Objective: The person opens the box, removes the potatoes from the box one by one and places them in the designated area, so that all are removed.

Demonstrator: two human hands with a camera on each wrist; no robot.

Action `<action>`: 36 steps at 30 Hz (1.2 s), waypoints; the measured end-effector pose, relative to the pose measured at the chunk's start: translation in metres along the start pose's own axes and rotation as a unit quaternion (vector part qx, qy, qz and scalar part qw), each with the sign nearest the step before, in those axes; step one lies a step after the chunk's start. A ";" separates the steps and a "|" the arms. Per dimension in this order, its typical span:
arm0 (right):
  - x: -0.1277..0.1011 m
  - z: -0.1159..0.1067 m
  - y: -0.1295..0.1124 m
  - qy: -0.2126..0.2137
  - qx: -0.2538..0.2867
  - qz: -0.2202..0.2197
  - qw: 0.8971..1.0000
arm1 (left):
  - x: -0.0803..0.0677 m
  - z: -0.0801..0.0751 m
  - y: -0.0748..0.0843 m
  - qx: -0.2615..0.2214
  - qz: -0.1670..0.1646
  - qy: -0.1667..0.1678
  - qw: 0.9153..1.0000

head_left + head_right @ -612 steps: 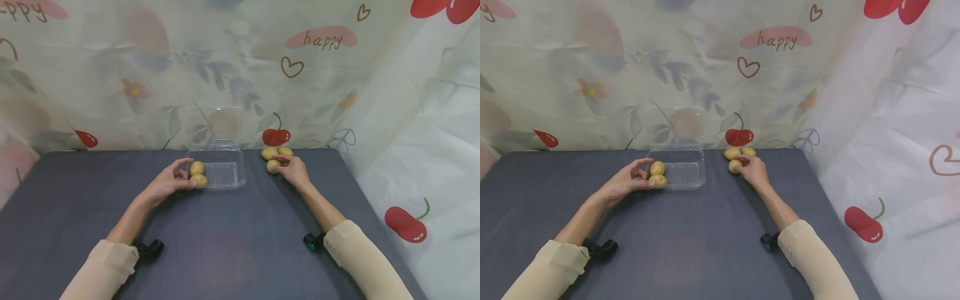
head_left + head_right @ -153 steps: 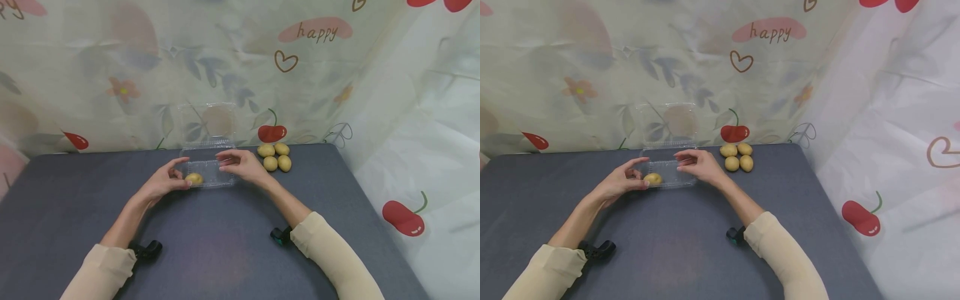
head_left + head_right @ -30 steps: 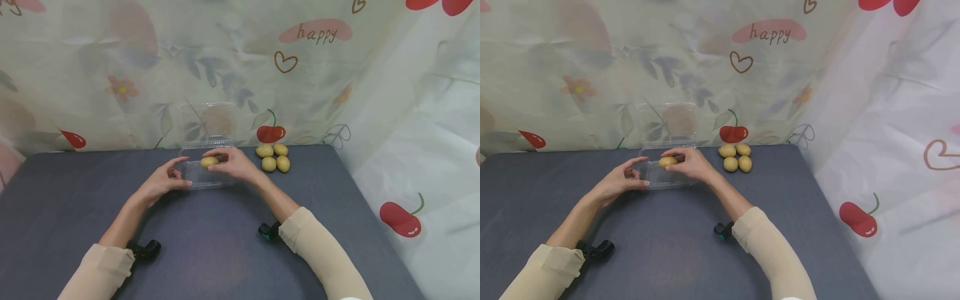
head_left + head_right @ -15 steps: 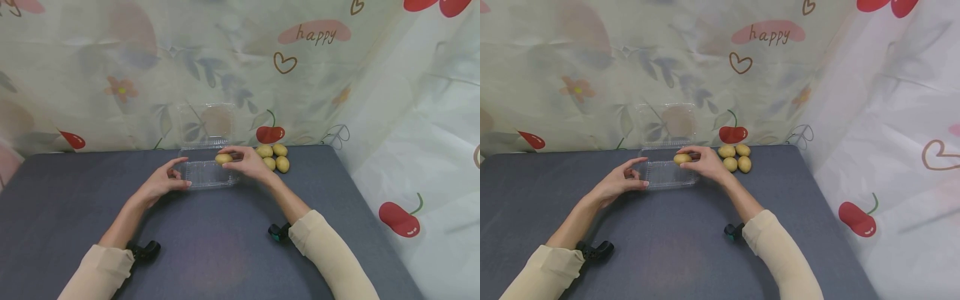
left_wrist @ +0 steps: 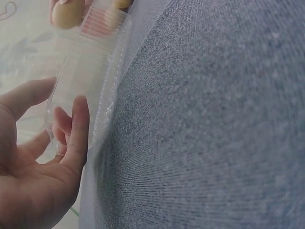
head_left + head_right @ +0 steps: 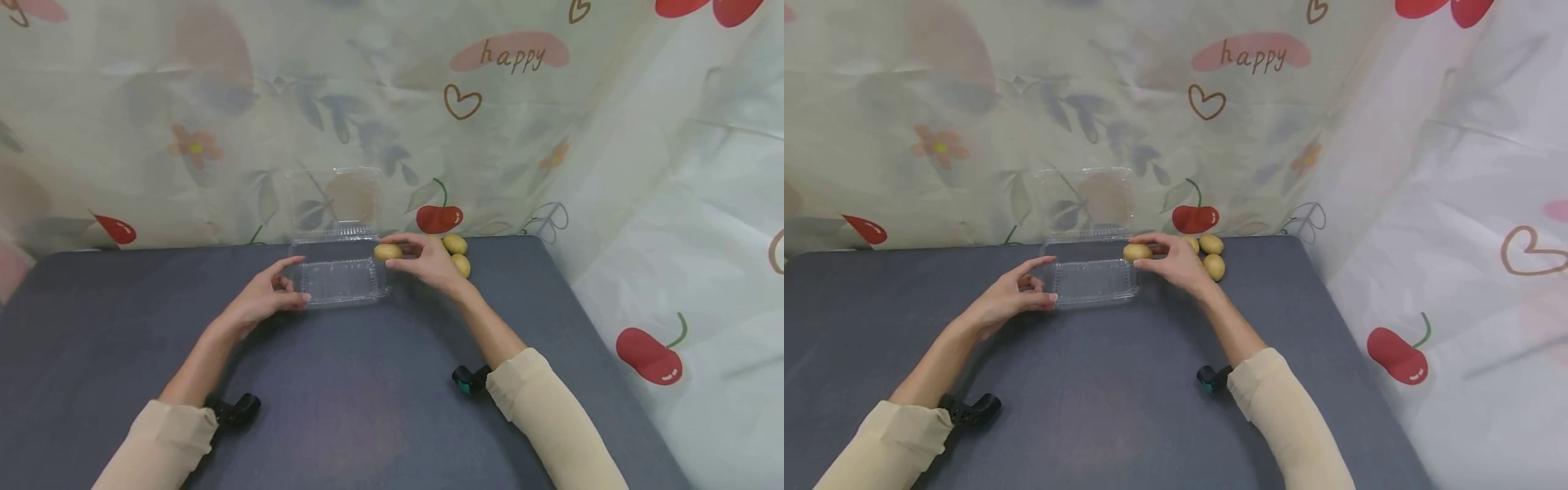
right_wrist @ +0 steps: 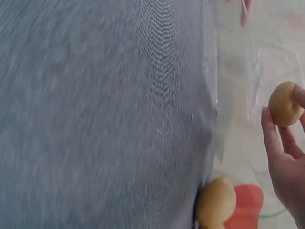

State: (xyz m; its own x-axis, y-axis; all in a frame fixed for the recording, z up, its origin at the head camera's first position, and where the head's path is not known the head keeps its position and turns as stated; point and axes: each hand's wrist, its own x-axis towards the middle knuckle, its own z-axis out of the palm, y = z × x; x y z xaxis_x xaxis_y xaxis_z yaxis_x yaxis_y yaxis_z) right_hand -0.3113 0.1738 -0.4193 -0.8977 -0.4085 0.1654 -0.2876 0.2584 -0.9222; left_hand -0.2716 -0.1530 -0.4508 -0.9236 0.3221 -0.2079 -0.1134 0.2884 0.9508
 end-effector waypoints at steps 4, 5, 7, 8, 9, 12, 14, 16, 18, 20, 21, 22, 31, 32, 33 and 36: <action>-0.003 -0.010 0.006 0.009 0.002 -0.001 1.000 | 0.001 -0.001 0.000 0.010 0.002 0.001 1.000; -0.004 -0.012 0.007 0.012 0.000 0.004 1.000 | 0.001 -0.001 0.000 0.016 0.004 0.003 1.000; -0.006 -0.016 0.010 0.017 -0.006 0.014 1.000 | 0.000 -0.002 0.001 0.029 0.008 0.007 1.000; -0.008 -0.018 0.011 0.020 -0.012 0.020 1.000 | 0.000 -0.002 0.001 0.034 0.010 0.009 0.999; -0.010 -0.019 0.011 0.022 -0.015 0.022 0.999 | 0.000 -0.002 0.000 0.040 0.013 0.013 0.999; -0.017 -0.024 0.013 0.031 -0.025 0.032 0.999 | 0.000 -0.002 -0.001 0.045 0.019 0.024 0.999; -0.020 -0.027 0.015 0.035 -0.029 0.028 0.999 | 0.001 -0.001 -0.002 0.047 0.021 0.033 0.998; -0.024 -0.030 0.018 0.039 -0.027 0.024 0.999 | 0.001 -0.001 -0.003 0.046 0.020 0.039 0.998; -0.028 -0.033 0.020 0.043 -0.026 0.023 0.998 | 0.002 0.000 -0.003 0.047 0.018 0.043 0.998; -0.032 -0.036 0.022 0.046 -0.022 0.026 0.998 | 0.003 0.000 -0.004 0.046 0.016 0.045 0.998; -0.034 -0.038 0.022 0.047 -0.022 0.028 0.998 | 0.003 0.000 -0.004 0.045 0.017 0.045 0.998; -0.035 -0.039 0.022 0.050 -0.024 0.031 0.998 | 0.003 0.000 -0.004 0.045 0.017 0.046 0.998; -0.050 -0.051 0.028 0.075 -0.072 0.056 0.993 | 0.002 0.000 -0.004 0.043 0.018 0.044 0.998; -0.052 -0.053 0.029 0.077 -0.074 0.058 0.993 | 0.002 0.000 -0.004 0.043 0.019 0.042 0.998; -0.054 -0.054 0.029 0.078 -0.077 0.061 0.992 | 0.002 0.000 -0.004 0.043 0.019 0.041 0.998; -0.061 -0.058 0.030 0.077 -0.083 0.073 0.991 | 0.002 0.000 -0.004 0.043 0.021 0.038 0.998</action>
State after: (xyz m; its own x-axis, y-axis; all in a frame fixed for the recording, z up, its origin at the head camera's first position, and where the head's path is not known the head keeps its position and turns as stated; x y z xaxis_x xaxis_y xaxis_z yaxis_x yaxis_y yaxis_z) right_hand -0.2843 0.2569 -0.4368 -0.9703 -0.2209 0.0982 -0.1906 0.4497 -0.8726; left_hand -0.2728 -0.1534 -0.4556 -0.9522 0.2677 -0.1470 -0.0451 0.3528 0.9346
